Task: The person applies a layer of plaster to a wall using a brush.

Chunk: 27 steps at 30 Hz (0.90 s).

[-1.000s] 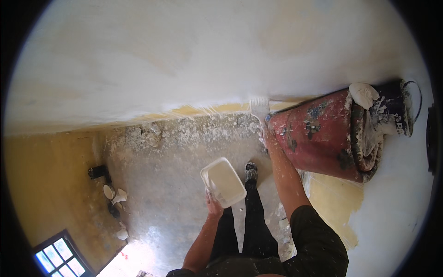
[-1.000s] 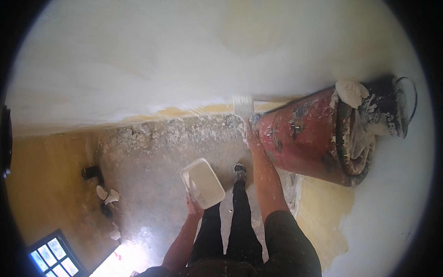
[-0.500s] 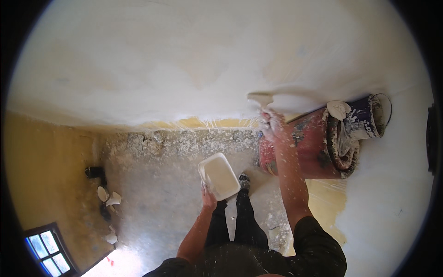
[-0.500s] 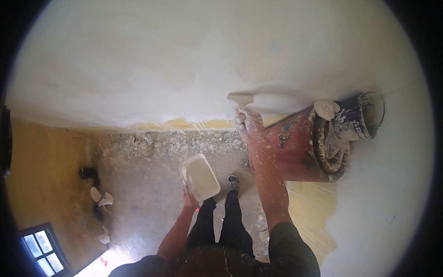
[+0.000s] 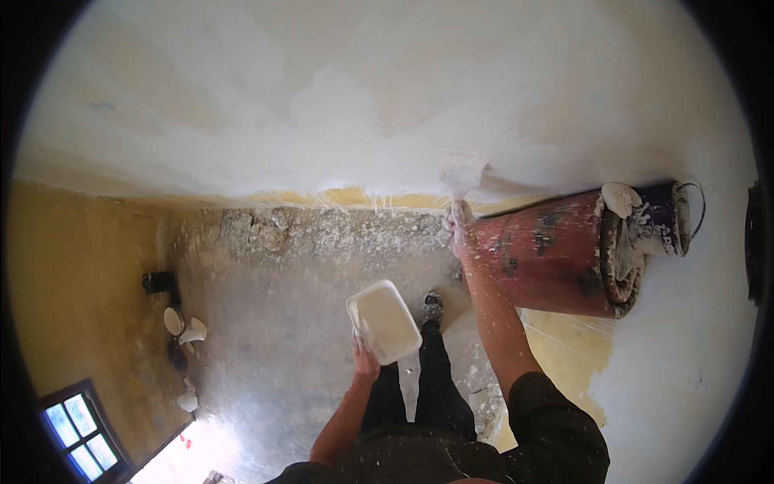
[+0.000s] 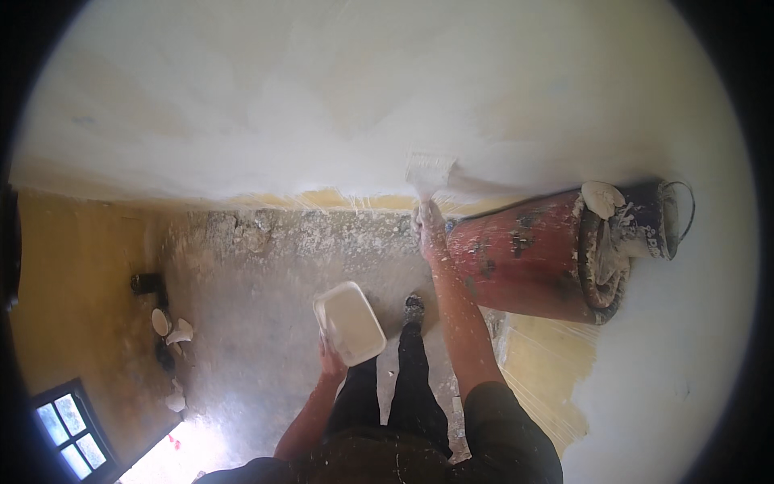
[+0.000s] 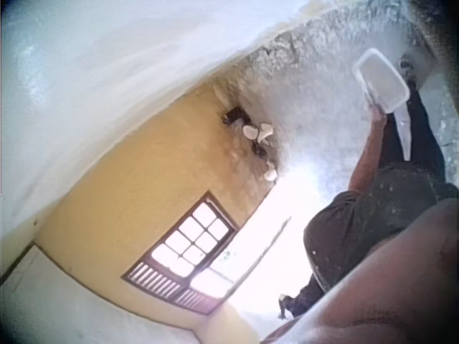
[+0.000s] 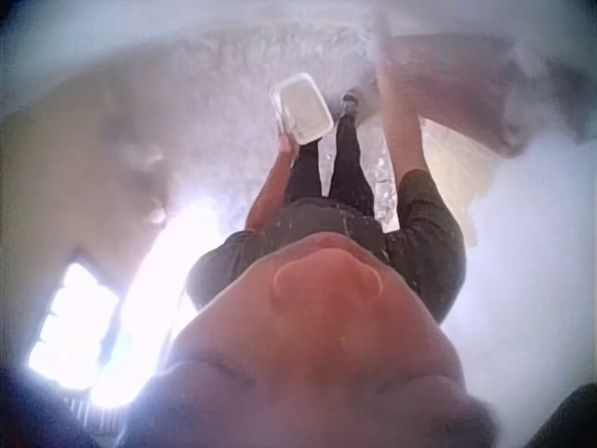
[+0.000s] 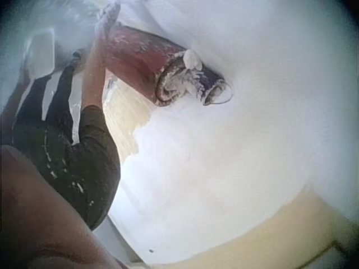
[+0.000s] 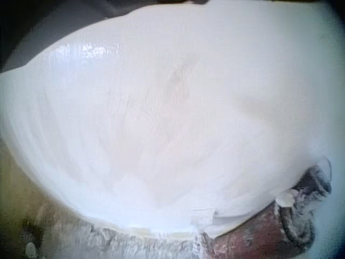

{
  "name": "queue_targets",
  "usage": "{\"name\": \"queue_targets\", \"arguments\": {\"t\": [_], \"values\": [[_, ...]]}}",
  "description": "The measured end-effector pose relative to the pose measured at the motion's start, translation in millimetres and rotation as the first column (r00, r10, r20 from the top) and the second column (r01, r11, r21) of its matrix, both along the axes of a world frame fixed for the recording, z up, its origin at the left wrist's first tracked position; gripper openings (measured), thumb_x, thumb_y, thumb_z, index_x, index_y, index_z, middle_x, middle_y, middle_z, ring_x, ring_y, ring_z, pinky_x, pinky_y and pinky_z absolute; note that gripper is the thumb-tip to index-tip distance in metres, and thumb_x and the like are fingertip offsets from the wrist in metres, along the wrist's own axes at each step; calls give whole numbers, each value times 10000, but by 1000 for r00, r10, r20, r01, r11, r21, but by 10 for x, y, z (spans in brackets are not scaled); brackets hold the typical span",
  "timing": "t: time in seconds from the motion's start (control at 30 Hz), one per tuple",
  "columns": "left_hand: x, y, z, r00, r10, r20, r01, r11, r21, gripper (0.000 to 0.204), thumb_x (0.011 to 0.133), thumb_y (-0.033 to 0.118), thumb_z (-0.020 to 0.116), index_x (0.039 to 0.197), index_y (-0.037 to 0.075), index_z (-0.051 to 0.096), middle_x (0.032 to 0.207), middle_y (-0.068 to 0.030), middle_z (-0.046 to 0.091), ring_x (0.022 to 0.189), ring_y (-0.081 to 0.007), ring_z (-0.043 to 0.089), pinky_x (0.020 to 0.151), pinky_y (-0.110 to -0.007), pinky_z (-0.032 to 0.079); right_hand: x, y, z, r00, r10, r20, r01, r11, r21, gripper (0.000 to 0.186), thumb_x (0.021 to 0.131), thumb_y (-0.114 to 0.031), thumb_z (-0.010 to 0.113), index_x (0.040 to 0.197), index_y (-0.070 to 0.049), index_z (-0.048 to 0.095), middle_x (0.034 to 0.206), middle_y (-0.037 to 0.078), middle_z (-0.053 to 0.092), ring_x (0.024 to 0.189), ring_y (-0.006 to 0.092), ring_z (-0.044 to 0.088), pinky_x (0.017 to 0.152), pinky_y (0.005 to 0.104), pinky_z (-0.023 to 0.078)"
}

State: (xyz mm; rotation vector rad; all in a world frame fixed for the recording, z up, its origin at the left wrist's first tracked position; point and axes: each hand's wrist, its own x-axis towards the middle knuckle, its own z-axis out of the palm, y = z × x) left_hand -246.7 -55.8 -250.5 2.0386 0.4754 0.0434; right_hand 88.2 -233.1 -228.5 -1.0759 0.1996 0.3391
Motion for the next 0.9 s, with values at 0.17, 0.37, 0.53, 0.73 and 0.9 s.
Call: {"name": "queue_targets", "arguments": {"t": [0.17,0.37,0.53,0.73,0.9], "values": [[-257,60,-181,957,285,-44,-270,832,-484,462,846,6,348,1297,-58,273,1269,-260,359,1172,-385,358,1006,-398,285,-258,137,-820,943,-59,-326,4,986,-167,317,849,-440,524,754,-143,468,575,-56,383,452,64,382,360,202,265],[-20,108,122,905,404,-132,-392,673,-627,430,866,19,304,1287,-64,284,1281,-244,361,1182,-343,361,1004,-399,285,-178,178,-544,810,96,-579,30,979,204,210,864,-248,525,698,-137,460,575,-34,402,476,85,398,397,222,292],[198,169,607,873,425,-237,-416,397,-818,451,902,206,349,1306,18,279,1262,-163,391,1190,-289,363,993,-393,303,53,433,656,898,20,-439,-13,1000,18,133,840,-162,519,721,-110,490,585,-17,450,477,89,407,404,224,308],[-19,448,545,981,22,192,-43,993,107,447,820,-33,332,1263,-88,306,1269,-270,362,1168,-395,364,1014,-402,274,-366,509,2298,1000,7,-19,-6,997,79,137,864,-201,531,911,-75,503,698,9,504,511,91,432,420,220,352],[-53,446,575,923,30,382,-102,980,169,454,825,-29,339,1274,-76,292,1270,-269,359,1160,-420,361,1007,-424,282,-600,539,2627,965,-10,263,-24,992,127,289,871,-261,544,1083,-84,461,733,-4,498,544,71,454,437,194,362]]}}
